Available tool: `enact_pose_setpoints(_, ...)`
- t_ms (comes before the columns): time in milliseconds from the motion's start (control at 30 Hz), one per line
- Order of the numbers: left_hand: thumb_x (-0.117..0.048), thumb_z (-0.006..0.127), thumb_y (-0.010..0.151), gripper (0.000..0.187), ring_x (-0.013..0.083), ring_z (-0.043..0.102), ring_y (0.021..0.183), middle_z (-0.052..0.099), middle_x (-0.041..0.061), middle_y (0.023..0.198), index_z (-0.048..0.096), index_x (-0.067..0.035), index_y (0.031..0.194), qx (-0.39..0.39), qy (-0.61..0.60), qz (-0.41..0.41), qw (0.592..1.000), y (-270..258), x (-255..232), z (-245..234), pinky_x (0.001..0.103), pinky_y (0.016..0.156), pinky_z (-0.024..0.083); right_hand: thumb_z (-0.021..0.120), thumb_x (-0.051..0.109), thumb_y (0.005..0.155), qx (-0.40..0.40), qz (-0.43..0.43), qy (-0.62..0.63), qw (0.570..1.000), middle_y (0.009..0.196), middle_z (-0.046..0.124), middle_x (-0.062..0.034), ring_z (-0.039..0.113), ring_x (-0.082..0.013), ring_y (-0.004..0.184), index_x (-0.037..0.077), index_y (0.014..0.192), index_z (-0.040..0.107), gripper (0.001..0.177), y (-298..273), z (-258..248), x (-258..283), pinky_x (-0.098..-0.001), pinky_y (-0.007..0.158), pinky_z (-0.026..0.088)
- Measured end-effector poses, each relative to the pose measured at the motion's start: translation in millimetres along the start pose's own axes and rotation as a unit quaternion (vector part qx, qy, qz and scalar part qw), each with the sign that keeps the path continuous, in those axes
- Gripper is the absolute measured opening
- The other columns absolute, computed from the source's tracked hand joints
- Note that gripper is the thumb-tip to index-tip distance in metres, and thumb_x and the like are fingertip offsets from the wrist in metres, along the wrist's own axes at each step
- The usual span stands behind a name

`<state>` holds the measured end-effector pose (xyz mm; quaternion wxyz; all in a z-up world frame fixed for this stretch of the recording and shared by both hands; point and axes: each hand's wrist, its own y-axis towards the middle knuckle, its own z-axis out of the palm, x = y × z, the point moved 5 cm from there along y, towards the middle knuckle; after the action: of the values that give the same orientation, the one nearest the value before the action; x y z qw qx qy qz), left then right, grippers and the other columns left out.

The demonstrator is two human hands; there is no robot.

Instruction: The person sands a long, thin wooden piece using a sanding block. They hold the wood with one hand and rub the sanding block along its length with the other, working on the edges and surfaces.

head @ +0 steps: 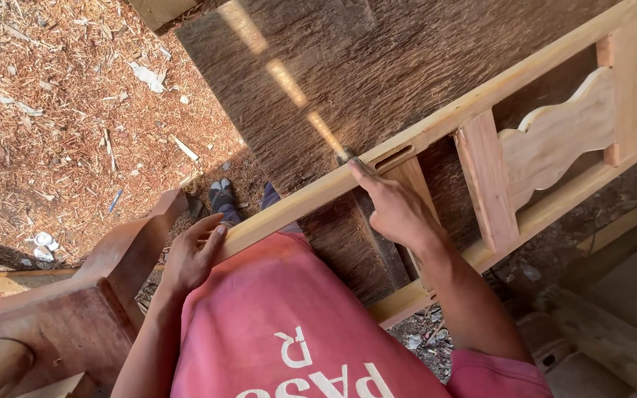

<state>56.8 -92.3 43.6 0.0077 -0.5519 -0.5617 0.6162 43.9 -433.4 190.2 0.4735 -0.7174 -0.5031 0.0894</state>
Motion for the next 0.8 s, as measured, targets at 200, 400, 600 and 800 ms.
enact_pose_setpoints(200,-0.041,0.061,0.099,0.052,0.0419,0.069,0.113,0.074,0.021,0.119,0.064,-0.007,0.139,-0.008,-0.003,-0.010,1.000,-5,-5,-2,0.052,0.100,0.054,0.041,-0.026,0.073,0.009,0.023,0.002,1.000,0.156,0.043,-0.0209,0.070,-0.0376,0.101,0.002,0.158,0.028,0.091,37,14,-10,-0.0281,0.045,0.048)
enact_pose_setpoints(400,-0.041,0.064,0.099,0.053,0.0396,0.070,0.111,0.073,0.021,0.119,0.063,-0.004,0.138,-0.022,-0.029,-0.010,0.999,-1,1,1,0.051,0.099,0.055,0.041,-0.023,0.076,-0.004,0.047,0.034,0.998,0.155,0.045,-0.0187,0.067,-0.0444,0.107,0.007,0.158,0.030,0.088,38,17,-21,-0.0323,0.044,0.048)
enact_pose_setpoints(600,-0.041,0.064,0.099,0.053,0.0360,0.071,0.109,0.074,0.017,0.118,0.062,-0.007,0.140,-0.017,-0.037,-0.004,0.999,-1,5,2,0.049,0.097,0.056,0.039,-0.029,0.071,0.004,0.031,-0.012,0.999,0.154,0.042,-0.0302,0.072,-0.0383,0.074,-0.008,0.154,0.032,0.085,-7,-2,34,-0.0292,0.044,0.047)
enact_pose_setpoints(800,-0.039,0.059,0.102,0.048,0.0397,0.069,0.112,0.074,0.019,0.119,0.064,-0.008,0.139,-0.016,-0.029,0.007,0.999,-3,-8,-3,0.051,0.097,0.056,0.044,-0.022,0.076,-0.004,0.002,-0.049,0.999,0.147,0.050,-0.0300,0.073,-0.0400,0.079,-0.009,0.148,0.041,0.074,37,16,0,-0.0351,0.044,0.047)
